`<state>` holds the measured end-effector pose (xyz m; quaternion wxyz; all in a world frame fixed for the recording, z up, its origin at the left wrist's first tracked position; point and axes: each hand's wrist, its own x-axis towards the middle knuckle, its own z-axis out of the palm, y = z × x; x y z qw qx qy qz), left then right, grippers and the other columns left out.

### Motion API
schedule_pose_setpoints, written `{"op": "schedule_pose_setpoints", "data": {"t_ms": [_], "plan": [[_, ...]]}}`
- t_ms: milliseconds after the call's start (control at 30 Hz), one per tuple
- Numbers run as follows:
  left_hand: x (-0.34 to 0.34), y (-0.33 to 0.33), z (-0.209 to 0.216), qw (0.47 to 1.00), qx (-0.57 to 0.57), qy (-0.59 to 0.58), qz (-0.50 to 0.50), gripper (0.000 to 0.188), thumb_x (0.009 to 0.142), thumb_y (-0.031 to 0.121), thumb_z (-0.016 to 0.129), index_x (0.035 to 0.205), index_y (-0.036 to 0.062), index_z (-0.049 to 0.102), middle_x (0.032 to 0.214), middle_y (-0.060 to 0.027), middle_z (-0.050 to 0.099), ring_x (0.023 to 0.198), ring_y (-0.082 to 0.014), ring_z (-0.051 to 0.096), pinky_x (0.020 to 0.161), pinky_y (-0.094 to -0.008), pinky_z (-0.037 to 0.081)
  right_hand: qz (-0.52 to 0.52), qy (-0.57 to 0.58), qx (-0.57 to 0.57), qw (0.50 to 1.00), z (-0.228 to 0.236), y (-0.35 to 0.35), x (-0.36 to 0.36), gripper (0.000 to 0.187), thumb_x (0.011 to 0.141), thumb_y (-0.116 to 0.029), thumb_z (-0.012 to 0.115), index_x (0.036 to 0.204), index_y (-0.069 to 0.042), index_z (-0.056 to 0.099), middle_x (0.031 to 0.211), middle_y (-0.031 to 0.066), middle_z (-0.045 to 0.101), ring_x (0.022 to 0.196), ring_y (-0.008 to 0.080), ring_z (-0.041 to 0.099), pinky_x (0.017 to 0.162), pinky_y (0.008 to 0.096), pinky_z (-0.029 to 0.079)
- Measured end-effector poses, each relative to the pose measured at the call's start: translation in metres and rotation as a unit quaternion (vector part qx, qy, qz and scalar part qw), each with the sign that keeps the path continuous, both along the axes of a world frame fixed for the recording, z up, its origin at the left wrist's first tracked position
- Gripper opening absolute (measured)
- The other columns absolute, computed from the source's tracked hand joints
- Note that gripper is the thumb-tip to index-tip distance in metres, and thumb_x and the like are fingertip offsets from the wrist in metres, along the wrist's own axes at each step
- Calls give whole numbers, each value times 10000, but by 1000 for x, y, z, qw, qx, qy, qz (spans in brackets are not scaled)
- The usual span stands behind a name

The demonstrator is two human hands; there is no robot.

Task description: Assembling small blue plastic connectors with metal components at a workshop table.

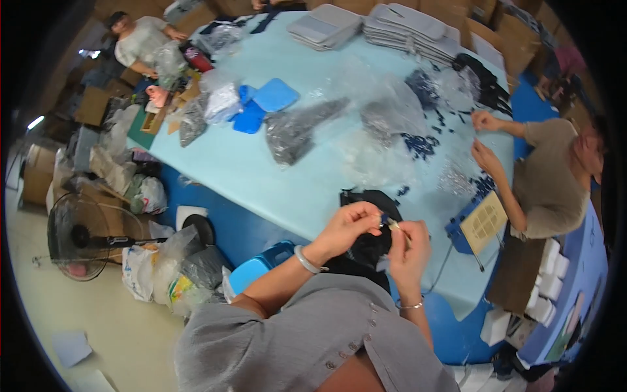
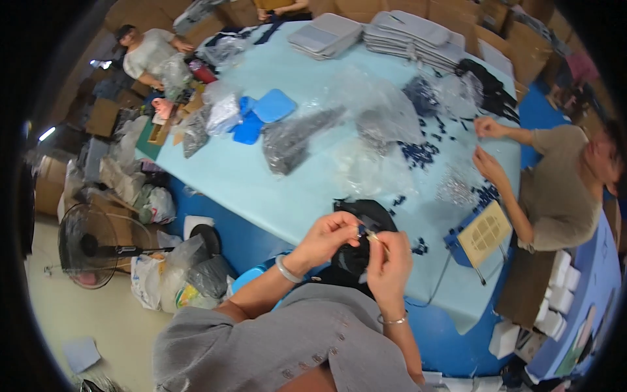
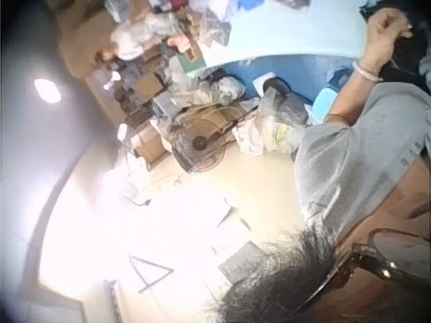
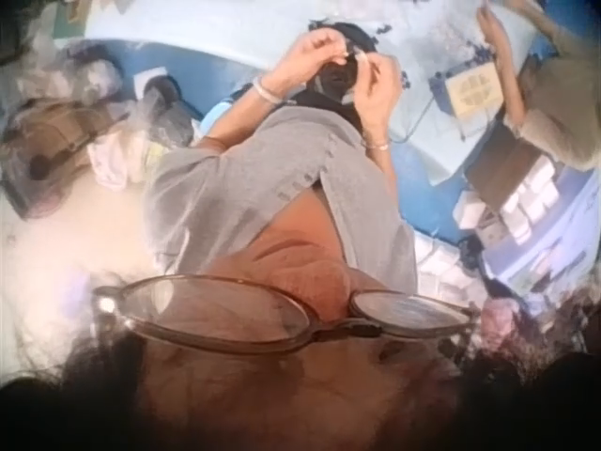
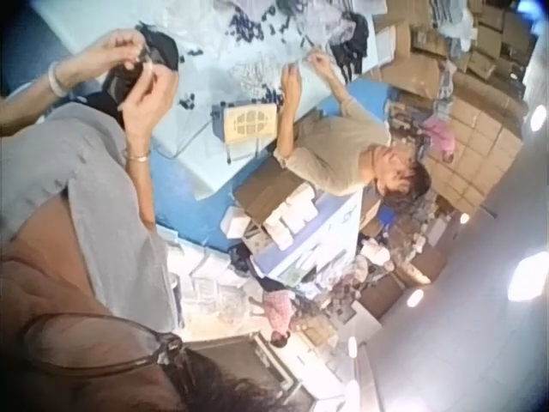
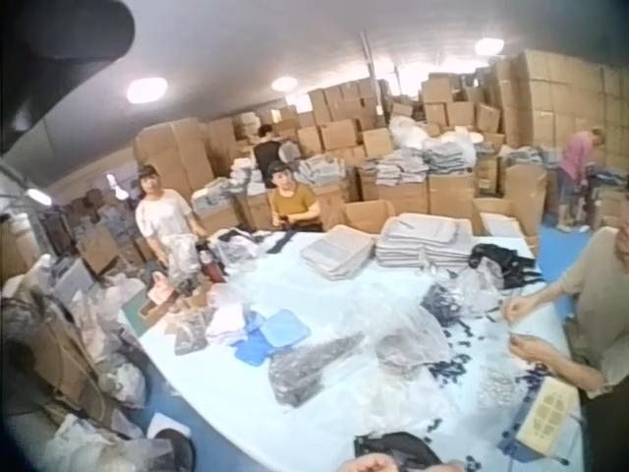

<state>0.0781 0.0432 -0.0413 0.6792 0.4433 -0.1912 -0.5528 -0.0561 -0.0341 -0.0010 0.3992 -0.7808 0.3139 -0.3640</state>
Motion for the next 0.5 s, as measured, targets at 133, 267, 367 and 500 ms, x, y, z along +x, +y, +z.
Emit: {"op": "schedule_pose_setpoints", "data": {"t_ms": [133, 267, 367, 500], "plan": [[3, 3, 2, 1000, -16, 4, 14, 98, 866, 105, 572, 920, 23, 563, 883, -25, 578, 716, -89, 562, 675, -212, 469, 23, -5, 8, 1000, 9, 5, 9, 51, 797, -8, 554, 793, -17, 504, 707, 107, 477, 618, 269, 474, 536, 342, 374], [9, 7, 3, 999, -11, 4, 38, 95, 869, 107, 570, 923, 29, 567, 847, -20, 585, 727, -83, 557, 675, -213, 470, 35, -16, 37, 999, -5, -2, 8, 53, 813, -4, 539, 795, -8, 490, 701, 99, 470, 589, 228, 472, 509, 319, 370], [20, 15, -8, 998, 57, -18, 37, 110, 875, 116, 565, 942, 29, 574, 846, -8, 587, 751, -75, 554, 690, -203, 471, -43, -138, 231, 962, -2, -14, -2, 75, 890, -52, 487, 826, -14, 486, 709, 22, 458, 435, 38, 404, 384, 199, 329], [19, 24, -16, 996, 59, 50, 37, 107, 884, 127, 558, 939, 37, 576, 854, -10, 591, 745, -65, 552, 692, -193, 468, -13, -91, 172, 981, 18, -21, 0, 62, 885, -64, 508, 845, -16, 507, 718, 23, 468, 452, 46, 438, 393, 198, 342]]}}
